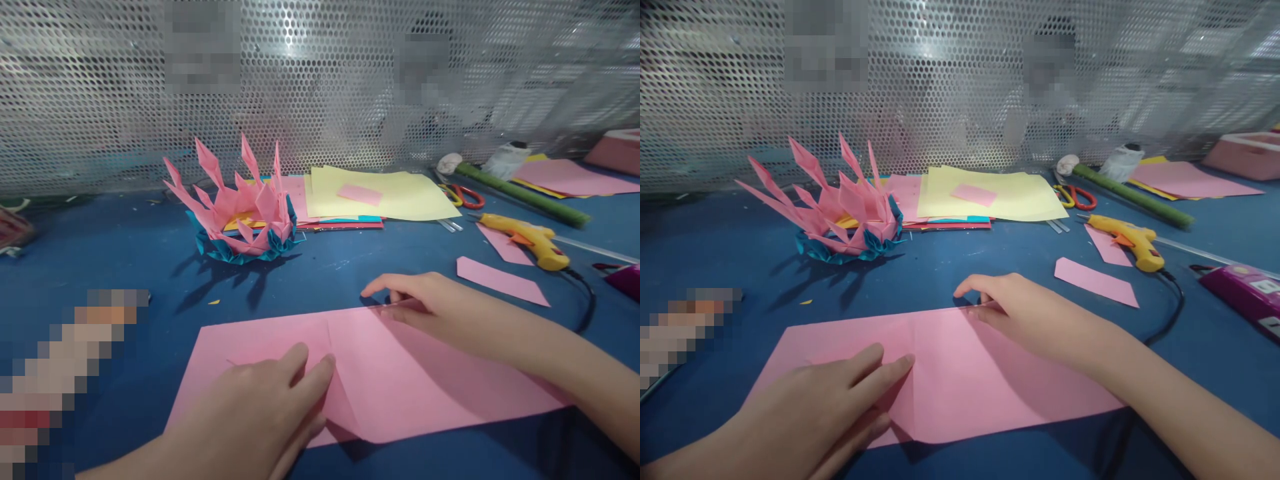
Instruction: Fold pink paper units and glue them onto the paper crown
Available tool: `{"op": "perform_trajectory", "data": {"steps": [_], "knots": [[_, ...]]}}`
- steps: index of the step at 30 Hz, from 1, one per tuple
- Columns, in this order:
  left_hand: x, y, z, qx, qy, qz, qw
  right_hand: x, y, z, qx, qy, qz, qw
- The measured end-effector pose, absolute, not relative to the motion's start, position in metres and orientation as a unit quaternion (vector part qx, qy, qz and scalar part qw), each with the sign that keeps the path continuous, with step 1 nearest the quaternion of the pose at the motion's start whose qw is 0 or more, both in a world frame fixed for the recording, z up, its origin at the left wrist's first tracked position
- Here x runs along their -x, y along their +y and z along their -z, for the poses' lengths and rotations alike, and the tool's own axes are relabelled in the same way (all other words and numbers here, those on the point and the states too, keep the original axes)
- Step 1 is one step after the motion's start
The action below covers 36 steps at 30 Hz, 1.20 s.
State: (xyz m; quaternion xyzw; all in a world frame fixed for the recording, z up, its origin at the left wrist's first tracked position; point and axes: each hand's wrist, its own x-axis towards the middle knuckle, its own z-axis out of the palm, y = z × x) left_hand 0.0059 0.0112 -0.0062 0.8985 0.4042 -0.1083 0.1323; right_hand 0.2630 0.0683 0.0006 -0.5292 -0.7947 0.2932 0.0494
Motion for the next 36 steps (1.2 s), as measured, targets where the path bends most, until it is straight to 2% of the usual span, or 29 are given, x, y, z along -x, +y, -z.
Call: {"op": "perform_trajectory", "data": {"steps": [10,17,25,31,36], "knots": [[0.005,0.006,0.017,-0.926,0.357,0.094,0.075,-0.264,0.067,-0.007,0.542,-0.789,-0.286,0.046],[-0.002,0.004,0.017,-0.940,0.301,0.159,0.025,-0.265,0.066,-0.007,0.543,-0.788,-0.285,0.050],[0.002,0.003,0.038,-0.971,0.222,-0.008,-0.093,-0.263,0.066,-0.004,0.538,-0.792,-0.283,0.055],[0.001,0.002,0.034,-0.968,0.246,0.011,-0.055,-0.266,0.066,-0.006,0.537,-0.794,-0.281,0.045],[0.008,0.003,0.053,-0.964,0.253,-0.073,-0.045,-0.266,0.066,-0.008,0.542,-0.792,-0.278,0.039]]}}
